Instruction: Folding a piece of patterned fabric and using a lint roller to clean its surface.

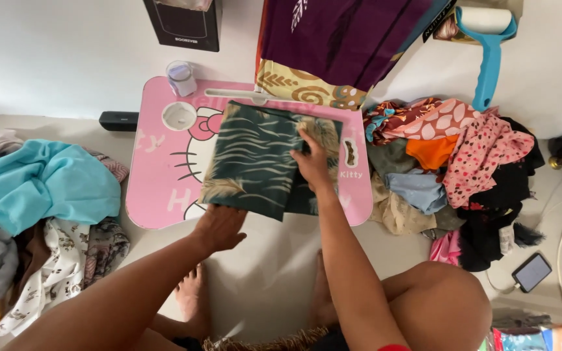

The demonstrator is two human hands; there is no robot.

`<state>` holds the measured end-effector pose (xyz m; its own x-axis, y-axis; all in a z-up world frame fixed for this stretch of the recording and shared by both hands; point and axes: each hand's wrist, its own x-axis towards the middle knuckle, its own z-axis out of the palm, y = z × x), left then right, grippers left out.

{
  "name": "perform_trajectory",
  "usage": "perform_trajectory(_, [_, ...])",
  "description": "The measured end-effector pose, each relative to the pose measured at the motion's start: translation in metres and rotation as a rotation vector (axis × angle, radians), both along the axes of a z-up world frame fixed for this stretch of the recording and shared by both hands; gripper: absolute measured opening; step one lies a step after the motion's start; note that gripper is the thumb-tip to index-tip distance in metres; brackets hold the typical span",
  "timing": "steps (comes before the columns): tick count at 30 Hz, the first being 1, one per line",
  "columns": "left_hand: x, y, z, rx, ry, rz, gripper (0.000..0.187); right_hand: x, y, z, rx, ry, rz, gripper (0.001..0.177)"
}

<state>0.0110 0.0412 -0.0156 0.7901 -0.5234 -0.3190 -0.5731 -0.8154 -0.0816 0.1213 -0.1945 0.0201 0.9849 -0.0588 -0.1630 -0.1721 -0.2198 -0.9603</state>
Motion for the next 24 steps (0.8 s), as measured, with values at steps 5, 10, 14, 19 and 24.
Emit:
perform_trajectory(5, [0.017,0.022,-0.022,0.039,-0.061,0.073,0.072,0.03,0.007,-0.032,0.005,0.005,0.055,0.064])
perform_trajectory(10, [0.009,0.029,-0.016,0.081,-0.084,0.042,0.075,0.032,-0.001,-0.032,-0.04,-0.196,-0.008,0.064])
perform_trajectory(14, [0.001,0.026,0.008,0.06,-0.137,-0.012,0.091,0.037,-0.029,-0.03,-0.026,-0.198,-0.084,0.062])
perform_trajectory(19, [0.003,0.02,-0.016,0.057,-0.188,-0.058,0.095,0.046,-0.045,-0.048,-0.074,-0.146,-0.029,0.063])
perform_trajectory(24, [0.003,0.018,-0.024,0.013,-0.274,-0.103,0.096,0.05,-0.059,-0.038,-0.082,-0.221,-0.011,0.06])
